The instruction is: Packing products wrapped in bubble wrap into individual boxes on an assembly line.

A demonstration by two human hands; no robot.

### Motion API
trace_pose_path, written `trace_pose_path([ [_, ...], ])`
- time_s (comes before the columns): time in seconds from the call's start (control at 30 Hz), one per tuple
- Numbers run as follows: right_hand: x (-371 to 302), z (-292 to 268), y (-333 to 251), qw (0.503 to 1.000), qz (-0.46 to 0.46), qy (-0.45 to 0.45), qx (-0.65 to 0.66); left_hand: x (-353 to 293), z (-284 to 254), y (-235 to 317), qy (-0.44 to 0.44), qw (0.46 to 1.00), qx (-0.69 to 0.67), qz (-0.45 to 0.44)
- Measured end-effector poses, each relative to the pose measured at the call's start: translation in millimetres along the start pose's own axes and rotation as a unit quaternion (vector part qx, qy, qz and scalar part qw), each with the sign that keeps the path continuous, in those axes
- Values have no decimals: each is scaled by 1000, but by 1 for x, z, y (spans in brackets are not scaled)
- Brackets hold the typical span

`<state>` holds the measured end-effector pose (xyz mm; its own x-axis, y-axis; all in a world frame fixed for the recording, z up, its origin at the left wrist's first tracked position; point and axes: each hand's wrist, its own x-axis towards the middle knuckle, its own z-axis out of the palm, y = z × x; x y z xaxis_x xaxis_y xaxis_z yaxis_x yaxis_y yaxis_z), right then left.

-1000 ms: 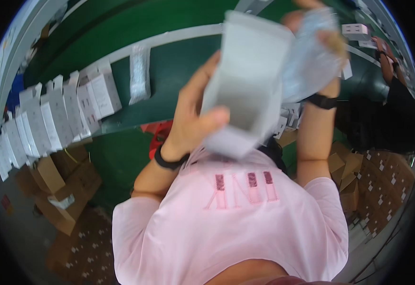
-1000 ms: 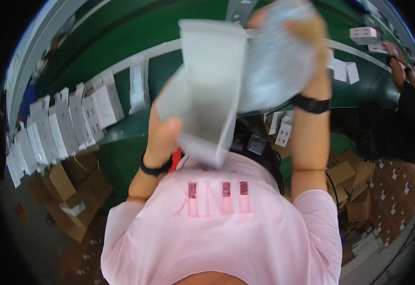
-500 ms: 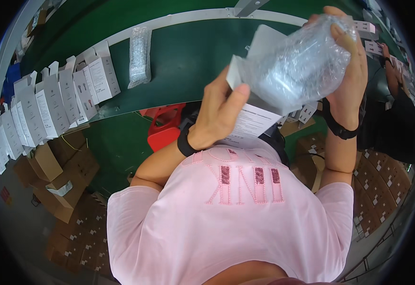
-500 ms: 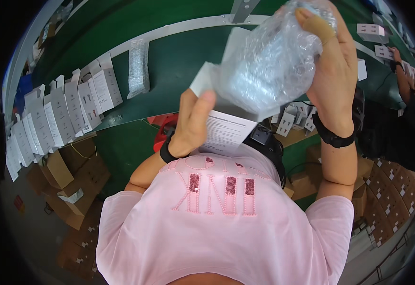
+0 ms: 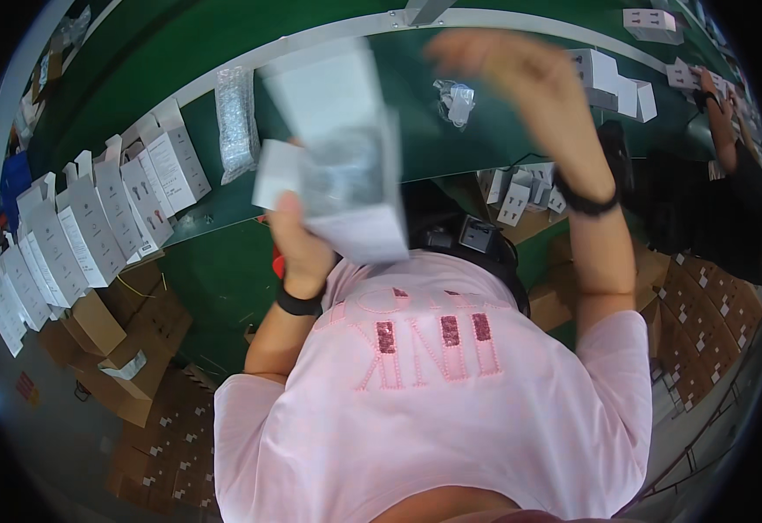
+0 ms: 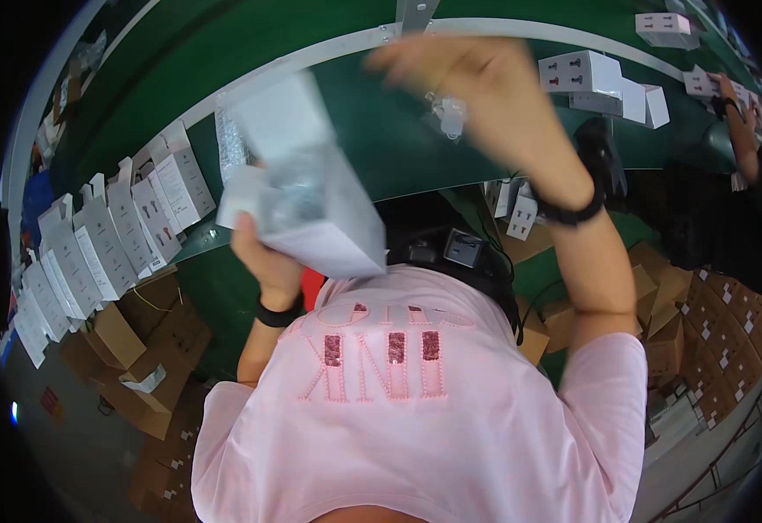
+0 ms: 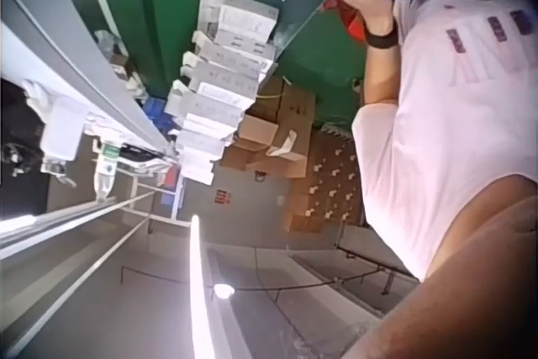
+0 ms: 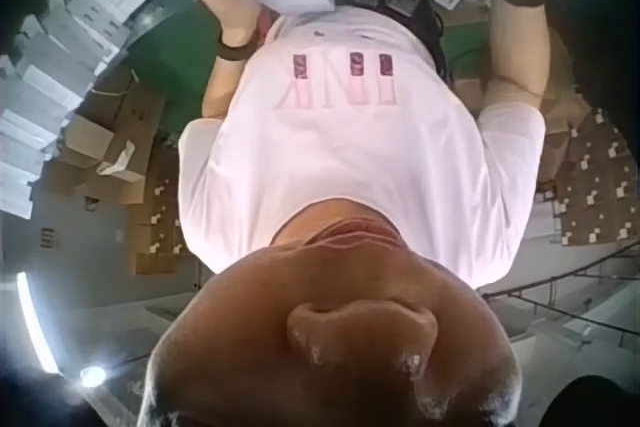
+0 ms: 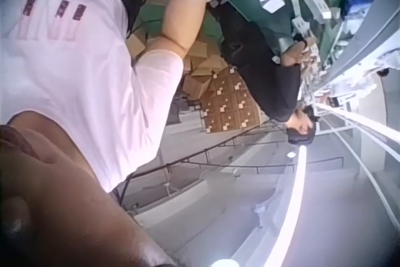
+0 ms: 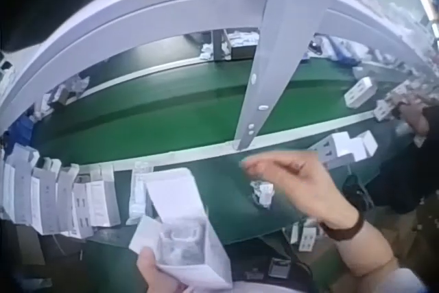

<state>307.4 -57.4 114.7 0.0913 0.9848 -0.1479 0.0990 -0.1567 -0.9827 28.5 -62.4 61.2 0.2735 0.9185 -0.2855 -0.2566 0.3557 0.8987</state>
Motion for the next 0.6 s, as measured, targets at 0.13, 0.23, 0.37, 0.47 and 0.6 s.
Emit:
trace_pose_path([
  [0.13,2,-32,172,886,126,120,-429,22,-13,19,42,998,-38,-1],
  [0.23,-17,4,229,881,76,115,-452,23,-10,20,34,999,14,-22],
  [0.37,-4,-22,163,940,47,141,-308,32,13,18,-104,994,19,-16],
  [0.47,-9,-41,-8,977,-20,211,-37,28,39,33,-176,981,-58,-54],
  [0.6,-37,4,-124,987,-79,72,-118,23,64,48,-266,964,-8,5],
])
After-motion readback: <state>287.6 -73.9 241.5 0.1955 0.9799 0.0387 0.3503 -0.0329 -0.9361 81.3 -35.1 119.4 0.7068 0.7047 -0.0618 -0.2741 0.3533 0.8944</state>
